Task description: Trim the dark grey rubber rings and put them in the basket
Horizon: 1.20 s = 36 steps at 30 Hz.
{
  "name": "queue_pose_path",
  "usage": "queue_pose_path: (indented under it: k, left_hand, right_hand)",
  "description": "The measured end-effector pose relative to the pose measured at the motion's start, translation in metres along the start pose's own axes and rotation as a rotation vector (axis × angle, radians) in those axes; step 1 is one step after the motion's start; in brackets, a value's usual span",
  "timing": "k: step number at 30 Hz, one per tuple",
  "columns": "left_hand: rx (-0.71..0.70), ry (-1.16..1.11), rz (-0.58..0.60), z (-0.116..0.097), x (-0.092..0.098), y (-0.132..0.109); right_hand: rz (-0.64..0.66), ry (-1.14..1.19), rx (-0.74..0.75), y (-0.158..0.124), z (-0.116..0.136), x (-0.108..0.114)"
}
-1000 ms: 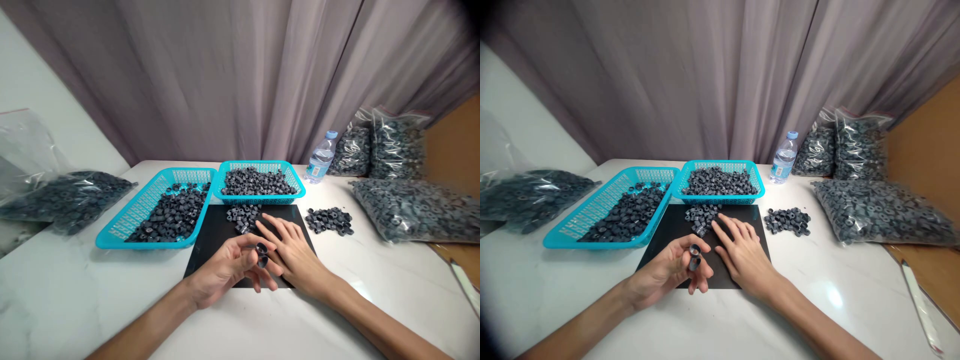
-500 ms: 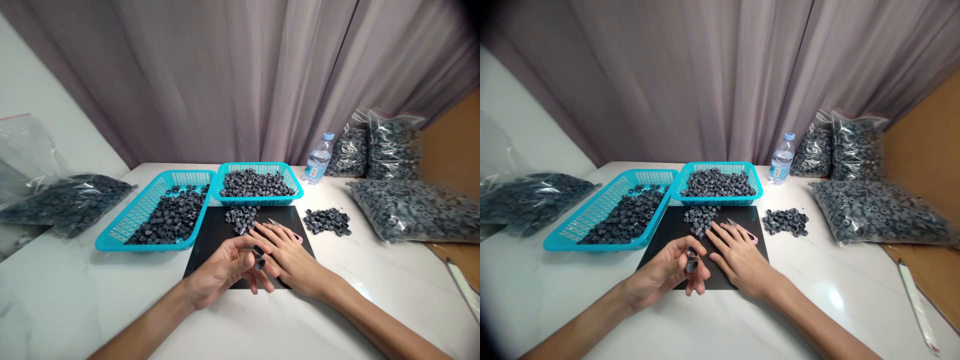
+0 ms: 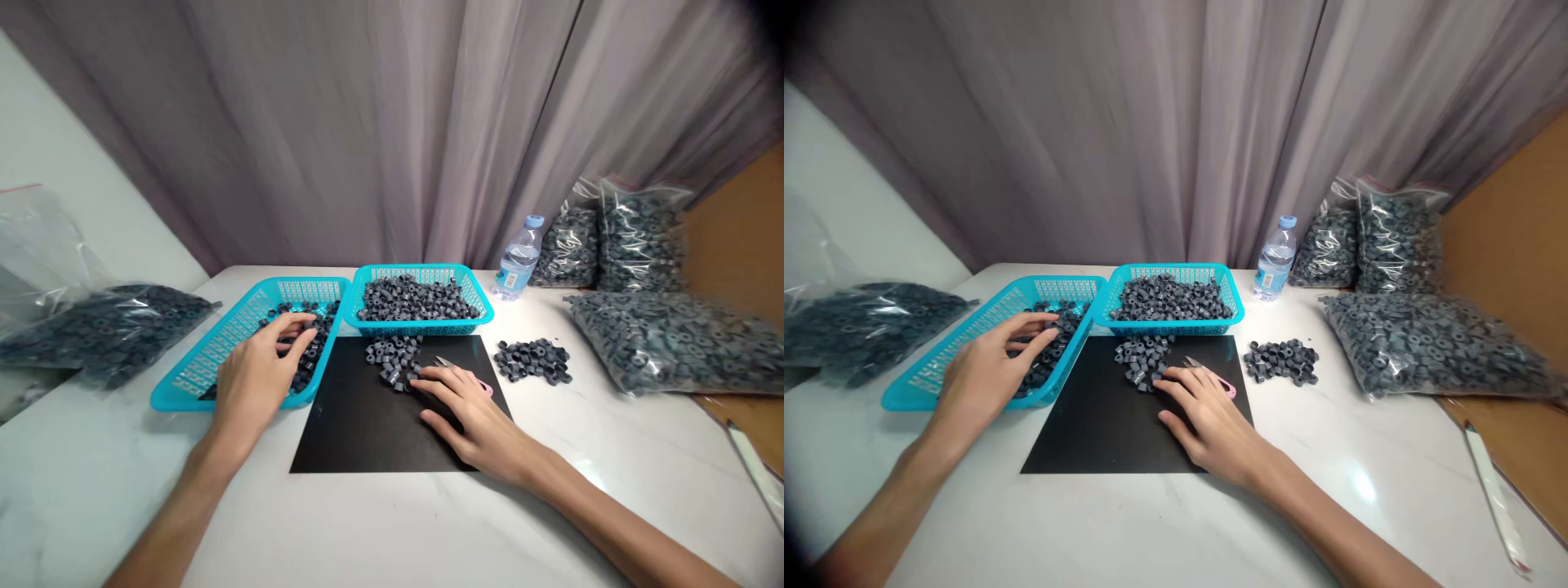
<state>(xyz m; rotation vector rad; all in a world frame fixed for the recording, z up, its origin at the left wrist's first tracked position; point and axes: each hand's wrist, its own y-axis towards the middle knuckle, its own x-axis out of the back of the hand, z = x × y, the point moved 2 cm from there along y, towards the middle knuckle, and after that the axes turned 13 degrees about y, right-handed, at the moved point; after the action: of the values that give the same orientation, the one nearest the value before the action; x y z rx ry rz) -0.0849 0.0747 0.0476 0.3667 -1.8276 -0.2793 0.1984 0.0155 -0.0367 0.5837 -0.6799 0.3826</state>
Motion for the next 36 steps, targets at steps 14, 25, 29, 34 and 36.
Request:
queue_pose_path:
  k: [14,25,29,34,36]
  left_hand:
    - [-0.744,-0.166,0.043,-0.076,-0.039,-0.078]
    - [-0.497,-0.599,0.251,-0.077,-0.050,-0.080]
    - [-0.498,-0.657,0.205,-0.080,-0.045,-0.081]
    - [-0.456,-0.729,0.210,-0.081,-0.041,-0.082]
    - [-0.398,-0.798,0.259,-0.080,-0.043,-0.082]
  right_hand:
    - [-0.238,0.424,-0.036,0.000,-0.005,0.001]
    - [-0.143,1.140,-0.286,0.003,-0.011,0.002]
    - [-0.149,1.274,-0.305,0.001,-0.005,-0.001]
    - [-0.152,1.421,-0.312,0.000,0.001,-0.005]
    - [-0.166,1.444,-0.315,0.001,0.001,-0.006]
